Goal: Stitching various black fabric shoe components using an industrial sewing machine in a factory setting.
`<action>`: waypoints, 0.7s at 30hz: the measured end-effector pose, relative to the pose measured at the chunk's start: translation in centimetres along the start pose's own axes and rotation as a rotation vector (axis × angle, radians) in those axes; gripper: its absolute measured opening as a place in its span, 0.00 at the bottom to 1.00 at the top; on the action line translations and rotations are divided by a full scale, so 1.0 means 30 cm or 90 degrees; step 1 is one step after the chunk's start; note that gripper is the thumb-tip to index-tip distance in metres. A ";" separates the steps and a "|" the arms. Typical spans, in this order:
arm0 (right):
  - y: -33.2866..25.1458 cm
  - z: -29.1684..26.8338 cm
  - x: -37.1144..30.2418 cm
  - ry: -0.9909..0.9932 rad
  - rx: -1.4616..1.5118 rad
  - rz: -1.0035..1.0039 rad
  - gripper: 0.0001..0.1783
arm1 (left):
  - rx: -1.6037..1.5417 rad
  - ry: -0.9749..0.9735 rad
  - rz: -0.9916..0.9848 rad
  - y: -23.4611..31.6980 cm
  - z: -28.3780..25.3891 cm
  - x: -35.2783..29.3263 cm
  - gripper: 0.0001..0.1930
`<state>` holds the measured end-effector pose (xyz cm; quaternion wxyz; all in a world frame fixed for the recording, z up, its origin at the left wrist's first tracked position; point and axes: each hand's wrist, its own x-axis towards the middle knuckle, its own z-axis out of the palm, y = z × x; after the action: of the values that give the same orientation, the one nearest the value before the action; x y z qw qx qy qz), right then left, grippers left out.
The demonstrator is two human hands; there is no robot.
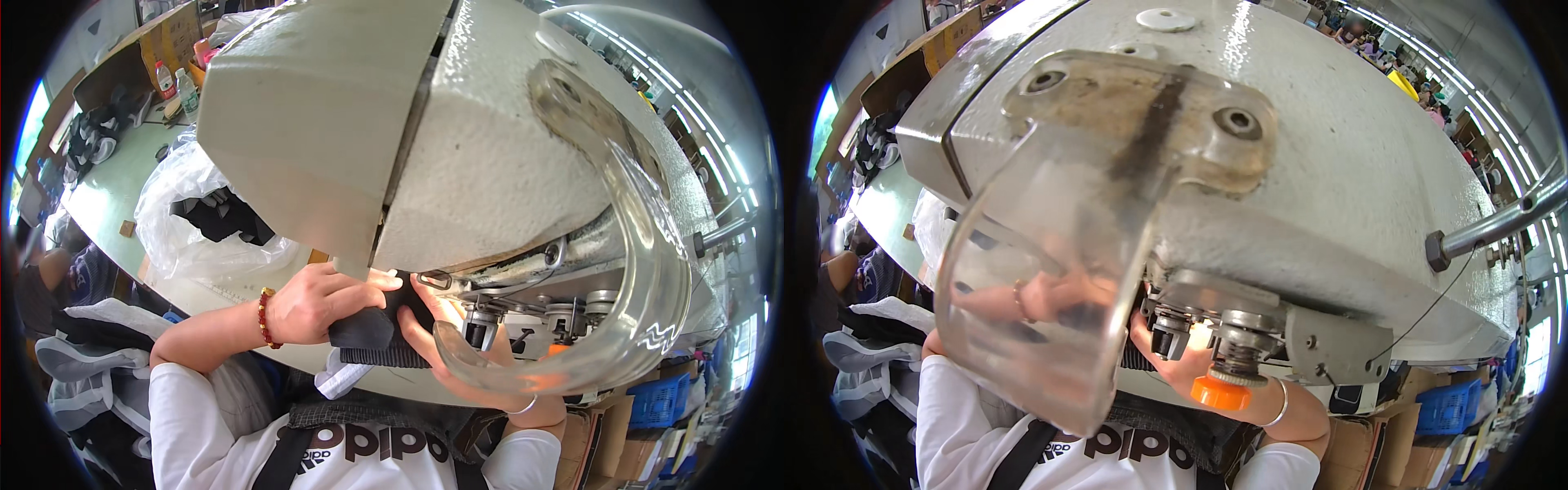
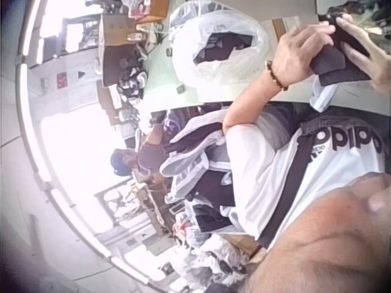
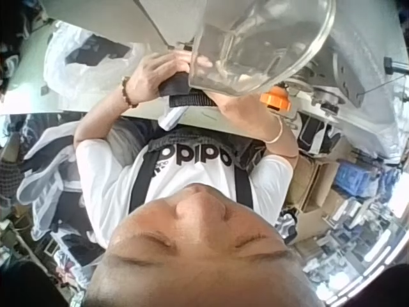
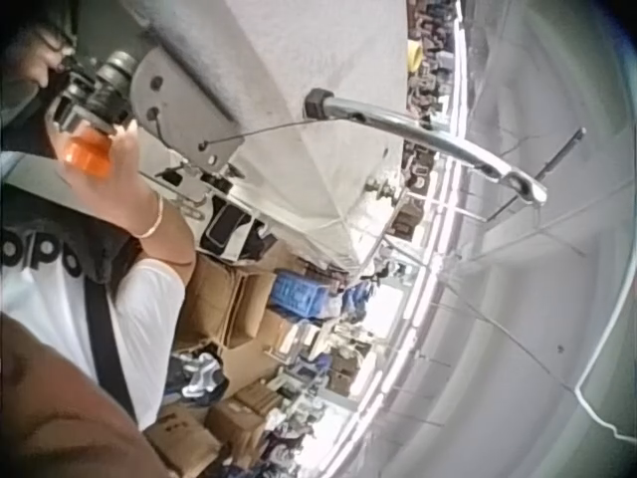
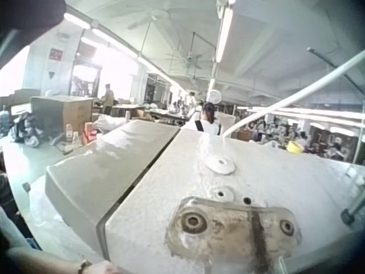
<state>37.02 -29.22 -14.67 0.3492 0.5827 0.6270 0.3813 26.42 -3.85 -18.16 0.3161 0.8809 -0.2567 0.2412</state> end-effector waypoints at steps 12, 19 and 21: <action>-0.071 0.068 0.026 0.145 -0.136 0.076 0.20 | -0.195 0.049 -0.096 -0.002 -0.026 0.017 0.10; -0.015 0.053 0.040 0.225 -0.127 0.091 0.15 | 0.016 0.027 0.027 0.039 -0.032 0.048 0.12; 0.078 -0.006 0.050 0.141 0.074 -0.006 0.19 | 0.042 0.018 0.019 0.039 -0.031 0.035 0.11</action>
<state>37.83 -27.66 -12.50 0.2450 0.5536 0.6854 0.4046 26.26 -4.31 -16.38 0.2869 0.8833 -0.2573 0.2669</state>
